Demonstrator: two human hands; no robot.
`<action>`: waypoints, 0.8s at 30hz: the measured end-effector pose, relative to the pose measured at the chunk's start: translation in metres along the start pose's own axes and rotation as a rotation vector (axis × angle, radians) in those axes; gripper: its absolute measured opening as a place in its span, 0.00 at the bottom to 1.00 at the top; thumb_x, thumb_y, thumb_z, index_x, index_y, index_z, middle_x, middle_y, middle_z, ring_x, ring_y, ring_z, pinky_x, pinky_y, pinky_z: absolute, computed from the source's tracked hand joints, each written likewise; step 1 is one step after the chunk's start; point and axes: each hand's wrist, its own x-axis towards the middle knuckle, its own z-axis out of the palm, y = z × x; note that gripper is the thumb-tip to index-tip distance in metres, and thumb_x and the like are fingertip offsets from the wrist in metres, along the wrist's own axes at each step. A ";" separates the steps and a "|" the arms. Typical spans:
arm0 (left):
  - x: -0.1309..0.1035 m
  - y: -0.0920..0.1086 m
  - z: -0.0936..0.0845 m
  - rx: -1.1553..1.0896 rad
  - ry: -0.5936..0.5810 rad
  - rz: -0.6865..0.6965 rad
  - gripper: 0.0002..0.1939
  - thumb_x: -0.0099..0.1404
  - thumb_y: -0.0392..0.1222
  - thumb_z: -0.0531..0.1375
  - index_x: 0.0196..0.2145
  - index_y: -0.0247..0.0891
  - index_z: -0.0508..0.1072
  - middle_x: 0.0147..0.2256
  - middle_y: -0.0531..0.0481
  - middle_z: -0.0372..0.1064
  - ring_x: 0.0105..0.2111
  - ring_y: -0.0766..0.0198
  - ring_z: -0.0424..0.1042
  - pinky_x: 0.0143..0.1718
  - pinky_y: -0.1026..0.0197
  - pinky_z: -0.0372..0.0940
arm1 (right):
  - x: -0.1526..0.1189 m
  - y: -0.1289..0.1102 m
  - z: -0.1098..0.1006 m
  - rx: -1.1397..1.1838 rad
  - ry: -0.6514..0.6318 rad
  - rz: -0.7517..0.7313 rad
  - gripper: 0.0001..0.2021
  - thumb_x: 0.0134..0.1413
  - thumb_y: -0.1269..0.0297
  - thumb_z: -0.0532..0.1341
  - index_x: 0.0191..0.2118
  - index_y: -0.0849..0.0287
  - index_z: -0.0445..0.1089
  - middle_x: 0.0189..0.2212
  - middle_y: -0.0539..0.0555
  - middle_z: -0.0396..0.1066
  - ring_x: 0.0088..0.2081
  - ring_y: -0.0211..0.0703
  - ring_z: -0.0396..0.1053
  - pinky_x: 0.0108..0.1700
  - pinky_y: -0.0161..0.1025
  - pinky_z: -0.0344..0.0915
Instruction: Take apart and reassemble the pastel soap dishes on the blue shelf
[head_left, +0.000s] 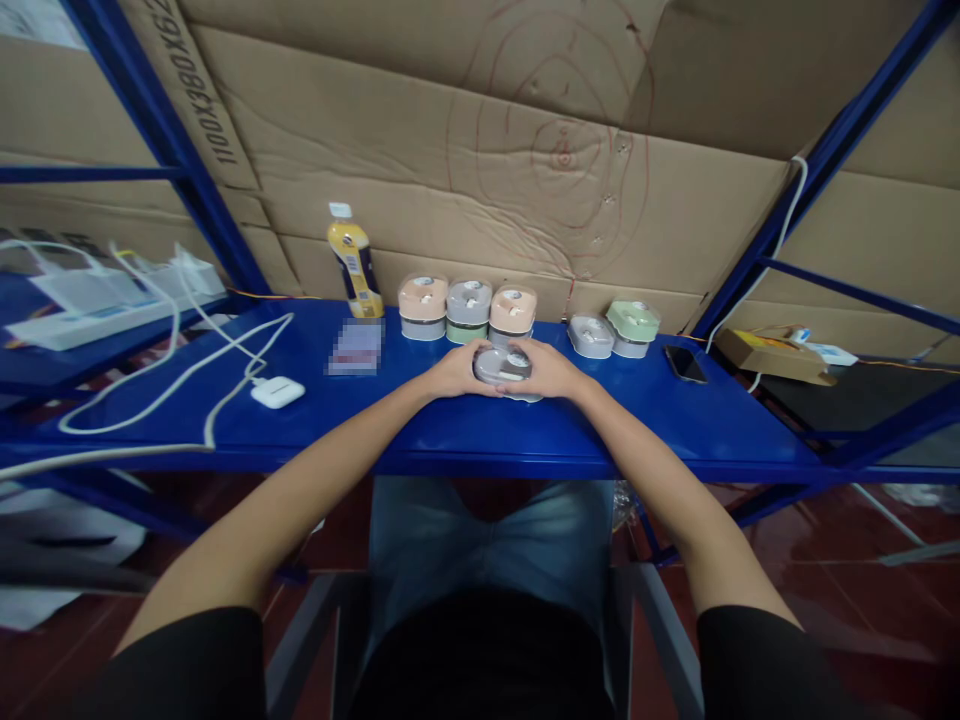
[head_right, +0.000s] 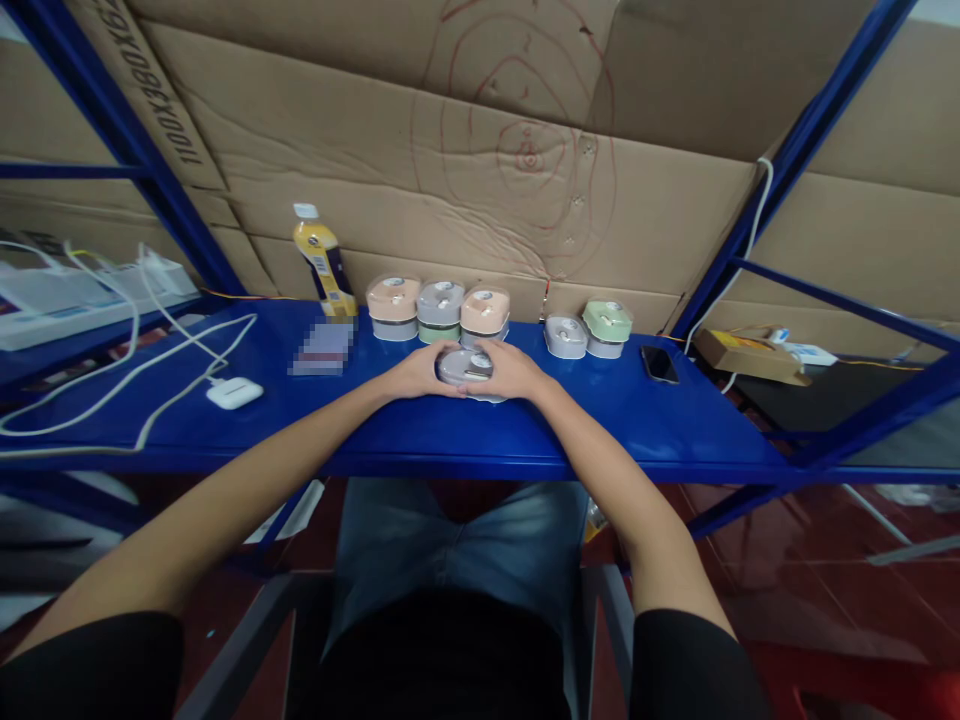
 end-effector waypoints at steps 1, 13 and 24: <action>0.000 0.000 0.001 -0.001 0.004 -0.015 0.53 0.45 0.65 0.79 0.61 0.37 0.69 0.59 0.33 0.76 0.58 0.34 0.77 0.61 0.36 0.70 | -0.001 0.003 -0.001 0.009 0.003 -0.005 0.51 0.49 0.39 0.78 0.71 0.65 0.69 0.68 0.72 0.73 0.68 0.72 0.72 0.69 0.63 0.69; -0.003 0.004 0.005 -0.028 0.033 0.028 0.48 0.44 0.63 0.80 0.57 0.39 0.70 0.56 0.35 0.78 0.56 0.37 0.79 0.58 0.38 0.73 | -0.006 0.008 -0.004 0.088 0.036 -0.066 0.46 0.45 0.44 0.80 0.68 0.59 0.73 0.65 0.65 0.77 0.65 0.64 0.76 0.69 0.58 0.70; -0.005 0.012 0.003 0.040 0.015 -0.027 0.50 0.46 0.66 0.79 0.59 0.38 0.71 0.56 0.36 0.78 0.56 0.36 0.78 0.56 0.40 0.74 | -0.014 0.027 -0.026 0.266 0.128 0.018 0.42 0.50 0.48 0.77 0.68 0.61 0.71 0.65 0.64 0.77 0.64 0.59 0.76 0.68 0.53 0.70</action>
